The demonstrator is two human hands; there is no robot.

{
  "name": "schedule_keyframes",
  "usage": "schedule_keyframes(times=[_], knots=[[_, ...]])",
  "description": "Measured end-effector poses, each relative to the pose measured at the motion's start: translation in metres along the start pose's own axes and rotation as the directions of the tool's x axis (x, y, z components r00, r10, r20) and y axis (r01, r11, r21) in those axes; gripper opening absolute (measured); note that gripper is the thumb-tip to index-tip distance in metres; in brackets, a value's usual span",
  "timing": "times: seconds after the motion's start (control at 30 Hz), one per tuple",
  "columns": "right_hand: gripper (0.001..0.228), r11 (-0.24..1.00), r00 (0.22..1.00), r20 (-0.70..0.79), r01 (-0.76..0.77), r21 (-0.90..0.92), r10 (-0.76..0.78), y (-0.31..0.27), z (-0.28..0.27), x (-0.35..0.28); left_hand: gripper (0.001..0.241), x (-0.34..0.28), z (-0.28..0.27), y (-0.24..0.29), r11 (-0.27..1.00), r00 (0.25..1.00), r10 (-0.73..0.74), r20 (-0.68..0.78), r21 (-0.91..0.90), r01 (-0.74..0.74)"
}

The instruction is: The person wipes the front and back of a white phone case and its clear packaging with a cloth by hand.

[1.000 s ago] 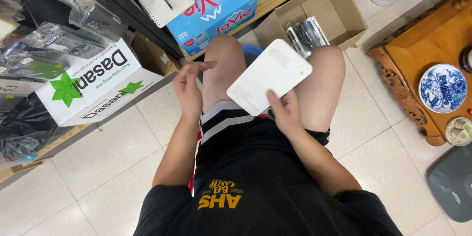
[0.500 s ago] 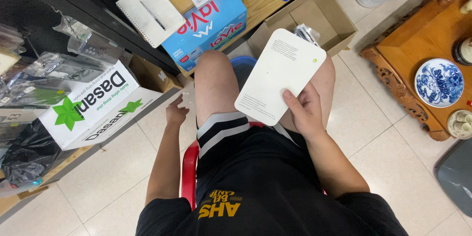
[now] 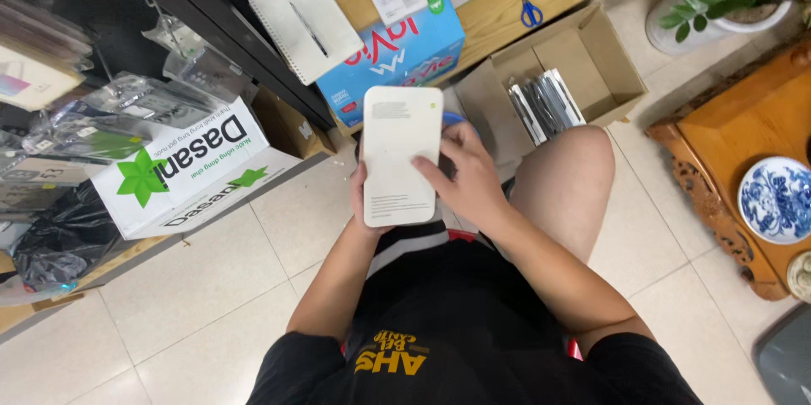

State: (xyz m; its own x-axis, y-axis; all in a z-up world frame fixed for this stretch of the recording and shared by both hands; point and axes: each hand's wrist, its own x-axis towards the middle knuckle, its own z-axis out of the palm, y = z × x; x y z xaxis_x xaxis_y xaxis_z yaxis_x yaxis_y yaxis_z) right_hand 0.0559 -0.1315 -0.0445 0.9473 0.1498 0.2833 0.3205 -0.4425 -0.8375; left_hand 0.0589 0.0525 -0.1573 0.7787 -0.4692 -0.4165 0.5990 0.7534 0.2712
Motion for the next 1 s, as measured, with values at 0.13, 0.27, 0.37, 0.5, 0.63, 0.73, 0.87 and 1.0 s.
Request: schedule_keyframes(times=[0.13,0.27,0.37,0.5,0.63,0.73,0.87,1.0], knots=[[0.052,0.960,0.960,0.192,0.235,-0.151,-0.204,0.025,0.022,0.080,0.118,-0.018,0.037,0.033,0.993,0.979,0.036,-0.202,-0.104,-0.058],[0.040,0.974,0.954,0.199,0.209,0.083,-0.222,0.128,0.074,0.190,0.116,-0.019,0.009,0.059,0.969,0.975,-0.008,-0.222,-0.243,-0.047],[0.019,0.978,0.973,-0.108,0.196,-0.066,-0.203,0.196,0.119,0.269,0.111,-0.020,0.007,0.081,0.961,0.979,0.077,-0.191,-0.247,-0.124],[0.072,0.841,0.997,0.056,0.068,-0.536,-0.044,0.226,0.171,0.332,0.110,-0.017,-0.019,0.086,0.931,0.987,0.109,-0.122,-0.336,-0.144],[0.007,0.774,0.953,-0.072,0.193,-0.603,-0.293,0.258,0.194,0.360,0.085,-0.022,-0.025,0.079,0.928,0.936,0.236,0.261,-0.347,-0.137],[0.040,0.986,0.982,-0.092,0.157,-0.061,-0.162,0.190,0.165,0.326,0.082,-0.020,-0.040,0.070,0.929,0.950,0.210,0.231,-0.351,-0.120],[0.004,0.881,0.994,-0.103,0.021,0.472,0.031,0.193,0.146,0.250,0.081,-0.018,-0.028,0.065,0.941,0.960,0.204,0.192,-0.307,-0.139],[0.013,0.442,0.925,0.104,-0.271,0.855,0.366,0.167,0.110,0.177,0.079,-0.017,-0.009,0.053,0.956,0.977,0.210,0.036,-0.217,-0.198]])
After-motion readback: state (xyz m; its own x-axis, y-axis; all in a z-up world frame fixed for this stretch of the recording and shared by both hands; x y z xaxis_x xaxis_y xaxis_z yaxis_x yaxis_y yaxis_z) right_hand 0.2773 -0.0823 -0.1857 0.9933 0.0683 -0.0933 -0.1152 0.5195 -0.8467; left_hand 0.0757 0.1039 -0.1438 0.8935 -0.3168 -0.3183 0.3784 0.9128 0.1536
